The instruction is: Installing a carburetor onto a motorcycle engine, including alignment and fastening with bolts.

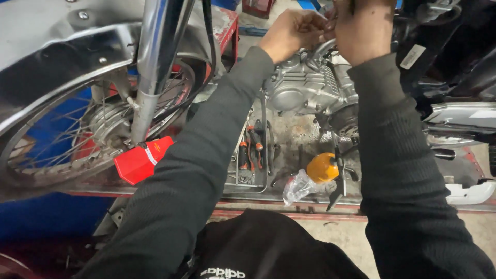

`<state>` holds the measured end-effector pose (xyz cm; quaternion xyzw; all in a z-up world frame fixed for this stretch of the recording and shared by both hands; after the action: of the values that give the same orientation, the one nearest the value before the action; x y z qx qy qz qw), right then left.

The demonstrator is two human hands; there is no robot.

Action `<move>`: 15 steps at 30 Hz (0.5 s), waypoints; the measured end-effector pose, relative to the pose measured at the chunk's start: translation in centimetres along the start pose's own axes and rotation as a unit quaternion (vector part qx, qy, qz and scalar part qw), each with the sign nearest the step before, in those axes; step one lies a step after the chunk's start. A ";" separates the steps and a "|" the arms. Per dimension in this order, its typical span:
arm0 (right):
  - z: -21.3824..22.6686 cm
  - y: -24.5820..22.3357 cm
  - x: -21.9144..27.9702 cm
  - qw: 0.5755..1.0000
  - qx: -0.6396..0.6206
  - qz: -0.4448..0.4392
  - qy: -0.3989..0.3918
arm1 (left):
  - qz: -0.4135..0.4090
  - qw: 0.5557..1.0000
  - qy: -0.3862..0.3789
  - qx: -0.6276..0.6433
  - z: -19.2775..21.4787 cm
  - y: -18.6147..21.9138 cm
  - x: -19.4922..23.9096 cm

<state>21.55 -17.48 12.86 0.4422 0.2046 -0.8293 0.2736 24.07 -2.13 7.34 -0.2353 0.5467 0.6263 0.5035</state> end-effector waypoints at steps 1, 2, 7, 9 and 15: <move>-0.3 0.5 -0.2 1.000 -0.005 -0.014 -0.016 | 0.033 0.999 0.023 0.025 -0.1 -0.7 0.0; -0.6 1.1 -0.5 0.999 -0.011 -0.027 -0.033 | 0.066 0.995 0.047 0.051 -0.2 -1.4 0.0; -2.2 4.9 1.9 0.927 0.344 0.144 -0.036 | 0.060 0.995 0.001 0.086 -0.5 -2.3 0.4; -2.4 3.6 0.2 0.935 0.338 0.103 -0.030 | 0.031 0.995 -0.018 0.088 -0.8 -1.3 0.2; -5.1 6.4 0.0 0.950 0.311 -0.024 -0.012 | 0.073 0.992 0.097 0.019 -0.5 -0.2 0.4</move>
<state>28.79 -19.38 9.53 0.4905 -0.0558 -0.8632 0.1052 23.97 -2.50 6.75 -0.2443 0.6205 0.6252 0.4054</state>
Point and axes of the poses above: each hand's wrist, its own x-axis away from the middle knuckle, its own z-axis out of the back of the hand, y = z × x, the point moved 4 cm from there along -x, towards the middle knuckle, and after that the axes turned 15 degrees about -z, right-handed, at the moved point
